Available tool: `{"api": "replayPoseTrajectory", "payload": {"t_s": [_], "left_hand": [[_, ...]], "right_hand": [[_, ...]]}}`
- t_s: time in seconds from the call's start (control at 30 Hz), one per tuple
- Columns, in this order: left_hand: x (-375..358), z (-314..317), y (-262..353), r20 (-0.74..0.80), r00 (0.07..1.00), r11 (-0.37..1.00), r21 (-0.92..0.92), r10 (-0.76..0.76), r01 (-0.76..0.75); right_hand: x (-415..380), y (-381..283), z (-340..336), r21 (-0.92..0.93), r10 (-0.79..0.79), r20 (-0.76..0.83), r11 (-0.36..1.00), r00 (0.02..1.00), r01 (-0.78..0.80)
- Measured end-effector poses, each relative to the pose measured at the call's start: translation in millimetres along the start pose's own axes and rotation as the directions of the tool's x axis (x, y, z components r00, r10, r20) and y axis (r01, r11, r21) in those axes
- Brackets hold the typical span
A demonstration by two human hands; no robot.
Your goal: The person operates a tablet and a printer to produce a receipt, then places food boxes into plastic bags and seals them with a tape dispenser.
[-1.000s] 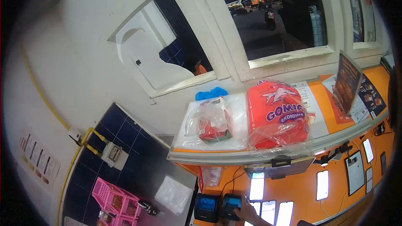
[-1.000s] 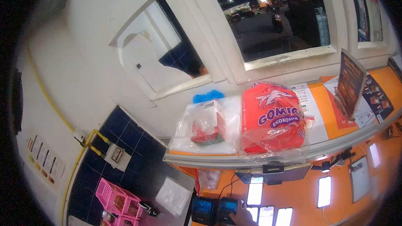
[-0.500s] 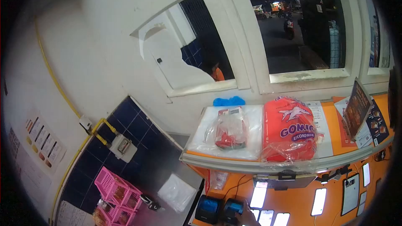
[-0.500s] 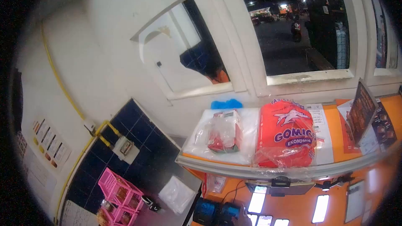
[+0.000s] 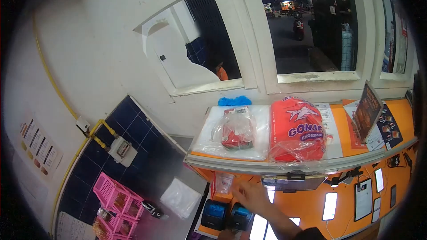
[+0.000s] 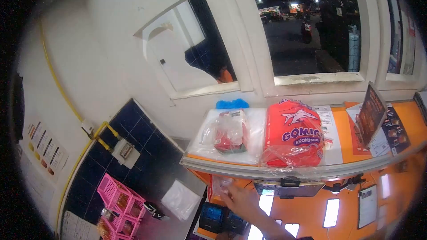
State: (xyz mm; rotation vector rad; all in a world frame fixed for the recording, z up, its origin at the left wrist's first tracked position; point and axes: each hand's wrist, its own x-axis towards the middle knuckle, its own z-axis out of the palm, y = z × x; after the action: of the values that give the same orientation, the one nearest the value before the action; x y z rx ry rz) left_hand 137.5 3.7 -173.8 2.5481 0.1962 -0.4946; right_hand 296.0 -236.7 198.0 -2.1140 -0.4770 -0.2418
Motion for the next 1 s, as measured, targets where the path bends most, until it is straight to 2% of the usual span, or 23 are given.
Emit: {"api": "replayPoseTrajectory", "payload": {"t_s": [0.03, 0.07, 0.17, 0.23, 0.27, 0.3, 0.33, 0.37, 0.4, 0.43, 0.47, 0.5, 0.53, 0.57, 0.6, 0.63, 0.67, 0.73, 0.8, 0.83, 0.87, 0.93, 1.0], "left_hand": [[2, 1, 0, 0.014, 1.0, 1.0, 0.012, 0.013, -0.013], [4, 2, -3, 0.026, 0.999, 0.999, 0.027, 0.025, -0.026], [16, 7, -11, 0.068, 0.991, 0.988, 0.092, 0.116, -0.122], [29, 18, -26, 0.066, 0.965, 0.954, 0.146, 0.254, -0.261], [28, 19, -27, 0.079, 0.966, 0.957, 0.142, 0.245, -0.254], [34, 15, -25, 0.214, 0.972, 0.966, 0.217, 0.092, -0.139], [36, 11, -20, 0.332, 0.94, 0.952, 0.305, -0.071, -0.036], [32, -1, -7, 0.337, 0.939, 0.952, 0.303, -0.069, -0.038], [18, -19, 16, 0.278, 0.956, 0.97, 0.241, -0.093, 0.024], [9, -29, 29, 0.219, 0.968, 0.981, 0.174, -0.121, 0.084], [14, -23, 24, 0.22, 0.968, 0.982, 0.171, -0.118, 0.081], [20, -18, 19, 0.181, 0.983, 0.985, 0.172, -0.044, 0.013], [20, -12, 12, 0.144, 0.989, 0.983, 0.176, 0.028, -0.054], [20, -27, 26, 0.211, 0.977, 0.982, 0.182, 0.014, -0.053], [1, -46, 45, 0.298, 0.954, 0.981, 0.188, -0.02, -0.038], [-26, -32, 32, 0.345, 0.937, 0.982, 0.188, -0.058, -0.008], [-24, -22, 23, 0.313, 0.947, 0.984, 0.18, -0.07, 0.014], [15, -30, 31, 0.234, 0.972, 0.982, 0.187, -0.023, -0.022], [8, -22, 25, 0.106, 0.994, 0.978, 0.206, -0.011, -0.011], [14, -20, 20, 0.184, 0.979, 0.98, 0.193, -0.084, 0.048], [15, -24, 23, 0.173, 0.982, 0.98, 0.196, -0.078, 0.043], [2, -34, 31, 0.172, 0.984, 0.994, 0.09, 0.049, -0.065], [-9, -42, 43, 0.125, 0.992, 0.996, 0.09, 0.003, -0.014]], "right_hand": [[18, -12, -14, -0.1, -0.172, -0.19, 0.983, 0.967, 0.155], [38, -31, -30, -0.197, -0.21, -0.281, 0.968, 0.937, 0.157], [109, -49, -50, -0.543, -0.361, -0.443, 0.837, 0.821, 0.075], [149, -34, -43, -0.658, -0.384, -0.492, 0.752, 0.781, -0.045], [164, -25, -41, -0.639, -0.229, -0.437, 0.759, 0.87, -0.121], [178, -16, -40, -0.626, -0.063, -0.369, 0.754, 0.927, -0.198], [190, -3, -41, -0.604, 0.027, -0.261, 0.775, 0.965, -0.185], [200, 5, -47, -0.583, 0.103, -0.153, 0.794, 0.983, -0.174], [203, 3, -52, -0.586, 0.104, -0.155, 0.791, 0.982, -0.176], [205, 1, -55, -0.492, 0.059, -0.229, 0.855, 0.972, -0.168], [207, -1, -58, -0.392, 0.021, -0.304, 0.908, 0.952, -0.145], [211, -1, -58, -0.393, 0.022, -0.302, 0.908, 0.953, -0.146], [215, 1, -55, -0.293, 0.001, -0.391, 0.948, 0.92, -0.125], [218, 2, -50, -0.188, -0.002, -0.475, 0.977, 0.88, -0.1], [214, -3, -51, -0.175, 0.037, -0.453, 0.976, 0.891, -0.129], [211, -4, -53, -0.124, 0.045, -0.446, 0.986, 0.894, -0.112], [211, -6, -56, -0.081, 0.031, -0.465, 0.994, 0.885, -0.077], [217, -10, -63, -0.075, 0.054, -0.484, 0.992, 0.873, -0.103], [213, -8, -59, -0.057, 0.089, -0.478, 0.99, 0.874, -0.132], [214, -5, -56, -0.024, 0.108, -0.488, 0.99, 0.866, -0.137], [216, -1, -51, 0.009, 0.127, -0.495, 0.99, 0.86, -0.14], [218, 17, -33, -0.013, 0.09, -0.526, 0.993, 0.845, -0.114], [213, 24, -22, -0.037, 0.048, -0.543, 0.996, 0.838, -0.081]]}}
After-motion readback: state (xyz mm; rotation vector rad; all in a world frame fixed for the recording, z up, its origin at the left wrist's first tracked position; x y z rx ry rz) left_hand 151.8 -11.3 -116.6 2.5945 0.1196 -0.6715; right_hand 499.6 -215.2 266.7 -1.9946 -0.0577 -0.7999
